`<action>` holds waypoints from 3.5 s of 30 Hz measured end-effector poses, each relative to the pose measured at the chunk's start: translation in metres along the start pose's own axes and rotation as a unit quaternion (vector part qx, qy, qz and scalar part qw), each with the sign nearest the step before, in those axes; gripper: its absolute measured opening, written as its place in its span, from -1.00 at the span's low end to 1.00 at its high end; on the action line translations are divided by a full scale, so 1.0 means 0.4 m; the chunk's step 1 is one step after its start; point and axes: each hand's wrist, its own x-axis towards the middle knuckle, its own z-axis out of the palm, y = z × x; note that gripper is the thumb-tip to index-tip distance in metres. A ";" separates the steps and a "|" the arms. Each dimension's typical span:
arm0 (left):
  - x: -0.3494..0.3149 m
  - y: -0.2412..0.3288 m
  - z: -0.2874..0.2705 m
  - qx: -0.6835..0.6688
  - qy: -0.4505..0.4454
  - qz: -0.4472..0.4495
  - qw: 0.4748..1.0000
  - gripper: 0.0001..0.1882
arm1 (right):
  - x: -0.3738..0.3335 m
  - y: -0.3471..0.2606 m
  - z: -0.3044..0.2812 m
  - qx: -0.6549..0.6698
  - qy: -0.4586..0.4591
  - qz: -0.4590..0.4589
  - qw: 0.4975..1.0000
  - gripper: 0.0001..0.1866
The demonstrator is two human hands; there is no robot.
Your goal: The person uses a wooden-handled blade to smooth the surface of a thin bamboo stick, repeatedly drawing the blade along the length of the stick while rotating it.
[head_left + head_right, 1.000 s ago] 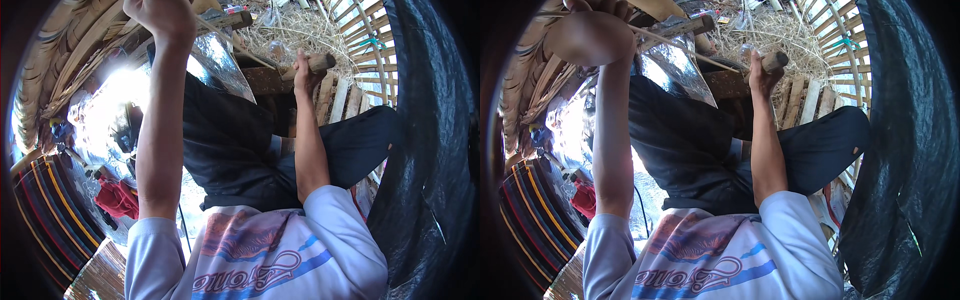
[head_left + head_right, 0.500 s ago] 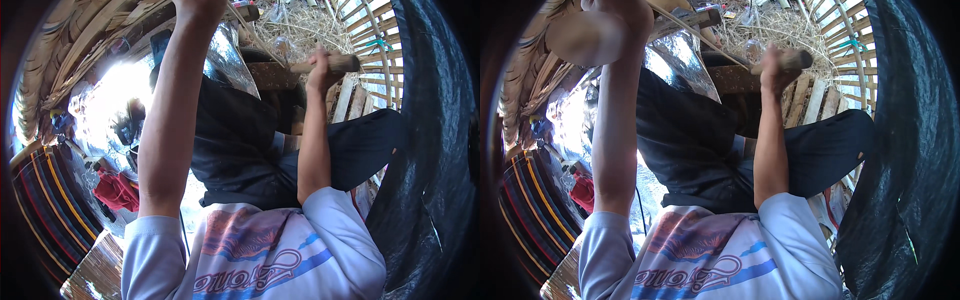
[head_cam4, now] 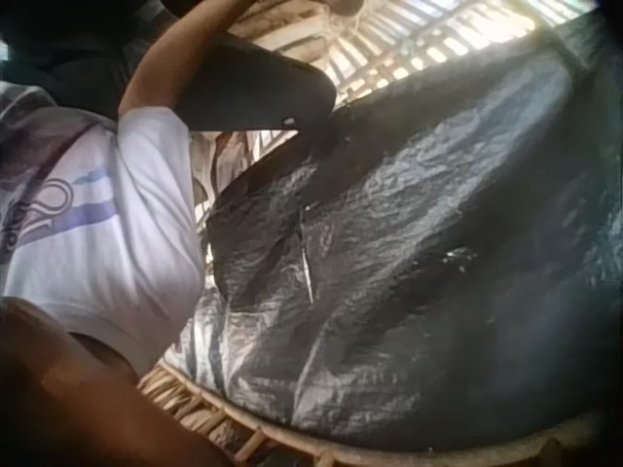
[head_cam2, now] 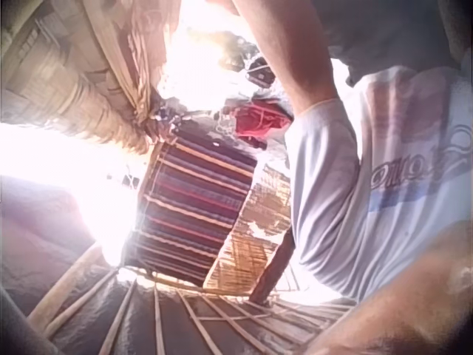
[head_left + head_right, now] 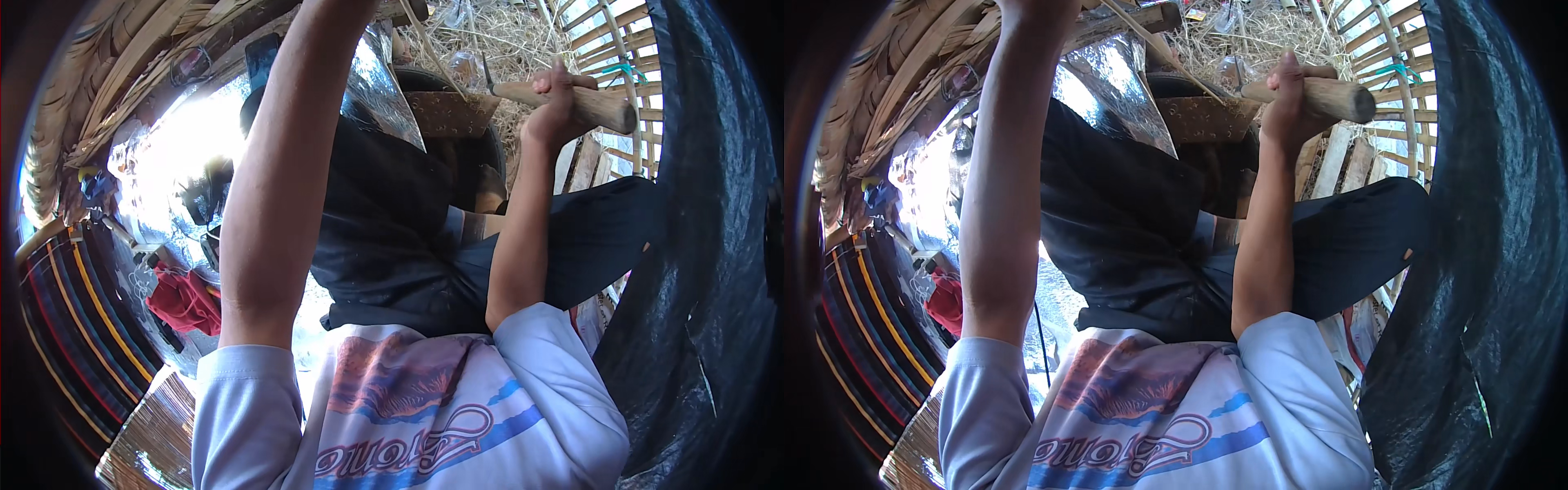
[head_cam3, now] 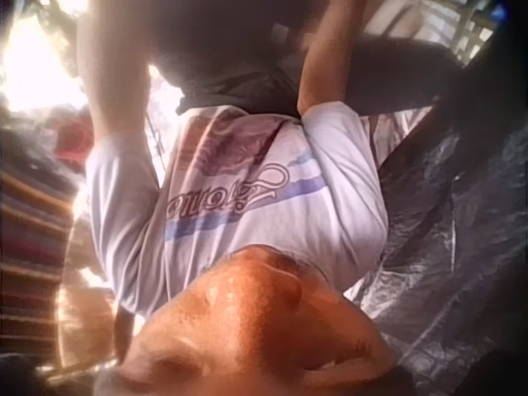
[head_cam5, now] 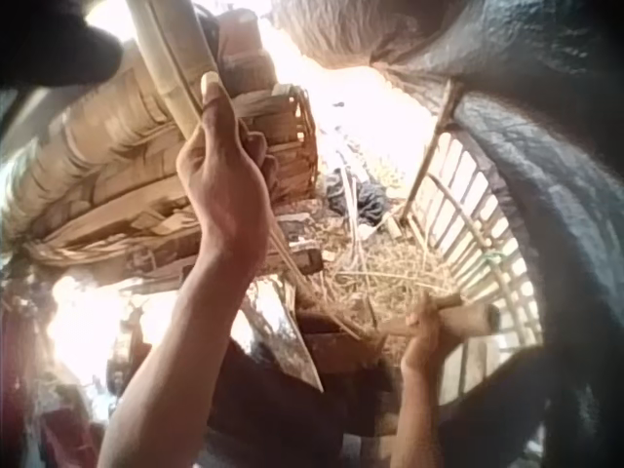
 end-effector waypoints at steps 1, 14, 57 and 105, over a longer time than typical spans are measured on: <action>-0.001 0.008 -0.007 0.005 0.004 0.001 1.000 -0.51 | -0.004 -0.004 0.001 -0.004 -0.005 0.004 1.000 -0.71; 0.010 -0.029 0.033 0.000 -0.028 0.050 0.998 -0.52 | -0.008 0.057 -0.027 0.012 0.027 0.045 0.999 -0.72; 0.025 -0.050 -0.105 0.058 0.165 -0.023 0.984 -0.39 | -0.072 0.154 -0.073 -0.134 0.015 0.090 0.987 -0.73; 0.021 -0.054 -0.048 0.046 0.098 0.000 0.994 -0.42 | -0.078 0.213 -0.111 -0.257 -0.070 -0.049 0.963 -0.74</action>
